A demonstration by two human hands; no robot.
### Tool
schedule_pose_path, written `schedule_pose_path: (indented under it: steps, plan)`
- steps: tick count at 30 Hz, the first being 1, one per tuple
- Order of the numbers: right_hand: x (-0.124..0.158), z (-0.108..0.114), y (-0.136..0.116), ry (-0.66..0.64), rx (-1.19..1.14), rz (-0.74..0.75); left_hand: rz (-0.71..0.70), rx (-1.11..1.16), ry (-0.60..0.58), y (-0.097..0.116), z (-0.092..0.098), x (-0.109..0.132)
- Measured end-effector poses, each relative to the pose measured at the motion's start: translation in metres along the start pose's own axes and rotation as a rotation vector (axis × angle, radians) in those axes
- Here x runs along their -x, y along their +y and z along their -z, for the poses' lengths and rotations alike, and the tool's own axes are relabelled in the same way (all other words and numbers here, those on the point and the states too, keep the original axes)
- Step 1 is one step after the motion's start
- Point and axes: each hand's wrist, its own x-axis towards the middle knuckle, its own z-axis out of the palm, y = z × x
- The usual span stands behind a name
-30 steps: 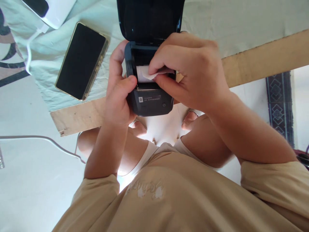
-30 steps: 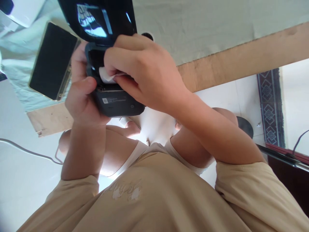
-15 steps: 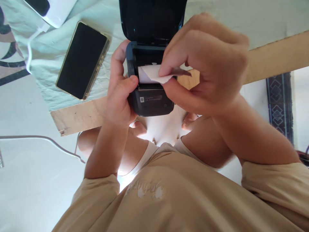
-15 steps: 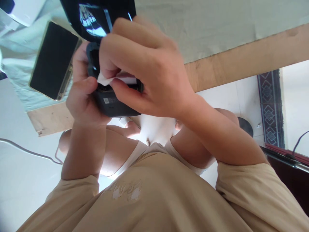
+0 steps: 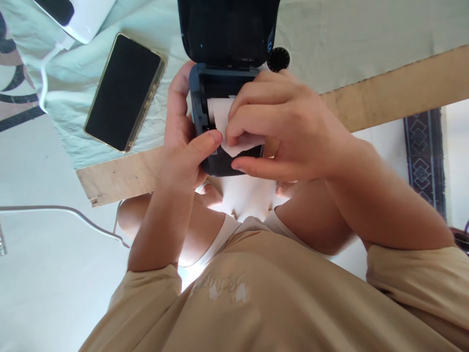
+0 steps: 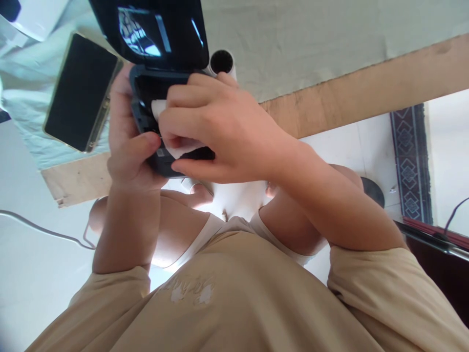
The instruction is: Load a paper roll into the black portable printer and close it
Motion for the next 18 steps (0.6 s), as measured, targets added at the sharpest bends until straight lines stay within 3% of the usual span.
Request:
schedule_pose_path:
  steps: [4,6,10,14,18]
  plan:
    - [0.000,0.002,0.000,-0.035,-0.035,0.035,-0.006,-0.041,0.012,0.004,-0.005,0.003]
    - [-0.001,0.002,0.001,-0.006,-0.047,0.039,-0.004,-0.072,0.036,0.005,-0.005,0.004]
    - [-0.003,0.001,0.003,0.056,-0.050,0.044,-0.078,-0.086,-0.065,-0.002,-0.001,0.003]
    - [-0.005,0.000,0.004,0.098,-0.039,0.059,-0.122,-0.070,-0.086,-0.007,0.001,0.001]
    - [-0.006,0.000,0.002,0.170,-0.019,0.062,-0.101,-0.056,-0.079,0.004,-0.008,0.003]
